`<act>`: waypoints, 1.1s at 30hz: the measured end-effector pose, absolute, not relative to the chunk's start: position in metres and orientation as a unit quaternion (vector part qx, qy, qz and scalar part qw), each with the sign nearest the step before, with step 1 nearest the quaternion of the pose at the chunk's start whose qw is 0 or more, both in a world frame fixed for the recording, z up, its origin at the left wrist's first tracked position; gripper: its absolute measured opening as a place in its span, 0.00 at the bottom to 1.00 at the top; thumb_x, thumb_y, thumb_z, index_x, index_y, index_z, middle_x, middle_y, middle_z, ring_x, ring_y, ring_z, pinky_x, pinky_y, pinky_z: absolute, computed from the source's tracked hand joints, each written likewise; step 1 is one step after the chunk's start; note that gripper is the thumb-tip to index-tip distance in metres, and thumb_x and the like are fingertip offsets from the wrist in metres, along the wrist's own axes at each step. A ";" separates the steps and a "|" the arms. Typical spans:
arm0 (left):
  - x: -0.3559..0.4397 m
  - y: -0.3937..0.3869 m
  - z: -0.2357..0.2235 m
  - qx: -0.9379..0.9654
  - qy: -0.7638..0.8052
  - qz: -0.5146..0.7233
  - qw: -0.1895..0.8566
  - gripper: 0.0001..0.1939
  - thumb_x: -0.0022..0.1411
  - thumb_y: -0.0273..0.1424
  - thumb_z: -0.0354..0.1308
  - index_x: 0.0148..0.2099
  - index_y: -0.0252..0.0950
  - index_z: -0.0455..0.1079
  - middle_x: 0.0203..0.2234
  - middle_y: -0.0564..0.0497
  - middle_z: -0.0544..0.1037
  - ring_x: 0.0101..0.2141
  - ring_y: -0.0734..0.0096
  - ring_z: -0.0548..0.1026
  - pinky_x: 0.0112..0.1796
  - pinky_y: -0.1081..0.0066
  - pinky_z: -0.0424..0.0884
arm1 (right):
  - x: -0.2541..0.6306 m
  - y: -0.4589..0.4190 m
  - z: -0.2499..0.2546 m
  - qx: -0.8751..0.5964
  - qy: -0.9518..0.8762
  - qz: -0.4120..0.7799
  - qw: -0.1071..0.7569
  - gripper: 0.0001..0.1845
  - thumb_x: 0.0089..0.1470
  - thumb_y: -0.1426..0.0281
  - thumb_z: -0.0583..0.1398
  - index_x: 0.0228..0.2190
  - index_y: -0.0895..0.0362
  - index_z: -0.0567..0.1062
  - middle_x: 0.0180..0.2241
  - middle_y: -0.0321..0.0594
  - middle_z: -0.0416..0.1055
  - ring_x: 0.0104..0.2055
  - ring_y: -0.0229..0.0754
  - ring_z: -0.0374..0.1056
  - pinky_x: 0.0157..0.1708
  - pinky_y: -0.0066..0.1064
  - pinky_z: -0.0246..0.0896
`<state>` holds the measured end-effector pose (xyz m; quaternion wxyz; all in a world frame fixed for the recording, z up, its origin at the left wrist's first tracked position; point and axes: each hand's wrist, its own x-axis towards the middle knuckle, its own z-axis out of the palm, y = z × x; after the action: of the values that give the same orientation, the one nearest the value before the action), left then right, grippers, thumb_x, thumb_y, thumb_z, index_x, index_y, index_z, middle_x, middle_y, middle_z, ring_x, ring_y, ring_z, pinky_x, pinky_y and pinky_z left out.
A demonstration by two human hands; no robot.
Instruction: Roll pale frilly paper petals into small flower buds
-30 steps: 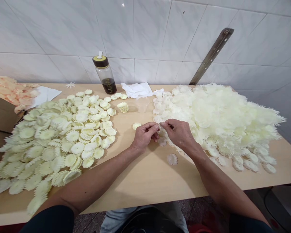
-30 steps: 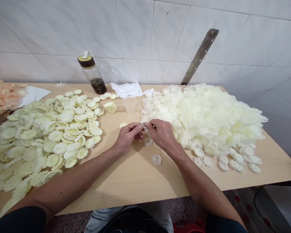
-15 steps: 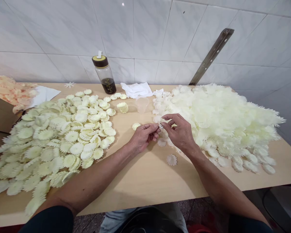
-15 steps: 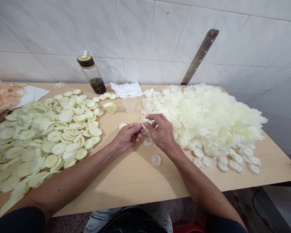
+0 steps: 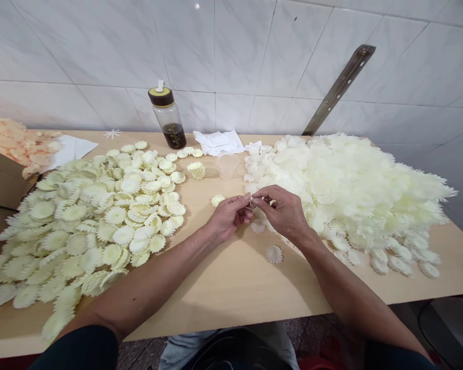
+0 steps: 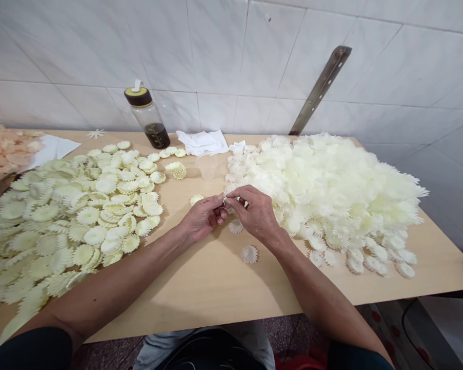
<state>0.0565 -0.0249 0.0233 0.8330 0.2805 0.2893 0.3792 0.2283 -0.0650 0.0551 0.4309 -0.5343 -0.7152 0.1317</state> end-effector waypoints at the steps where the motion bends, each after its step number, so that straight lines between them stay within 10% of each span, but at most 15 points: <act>1: 0.057 -0.025 0.024 0.283 0.289 0.375 0.834 0.24 0.49 0.43 0.79 0.35 0.29 0.76 0.29 0.50 0.77 0.24 0.78 0.73 0.22 0.76 0.67 | 0.228 -0.065 0.055 -0.538 -0.712 0.129 0.431 0.05 0.64 0.67 0.65 0.39 0.52 0.83 0.38 0.39 0.81 0.35 0.39 0.75 0.31 0.30 0.69; 33: 0.052 -0.027 0.031 0.351 0.314 0.357 0.807 0.24 0.51 0.46 0.77 0.36 0.29 0.77 0.29 0.48 0.78 0.24 0.77 0.73 0.25 0.74 0.68 | 0.232 -0.068 0.063 -0.557 -0.706 0.138 0.414 0.06 0.63 0.65 0.65 0.38 0.51 0.85 0.41 0.40 0.83 0.39 0.43 0.78 0.32 0.32 0.71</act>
<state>0.0521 -0.0270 0.0307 0.8069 0.3507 0.3143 0.3567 0.2319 -0.0675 0.0631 0.4145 -0.5571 -0.7063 0.1382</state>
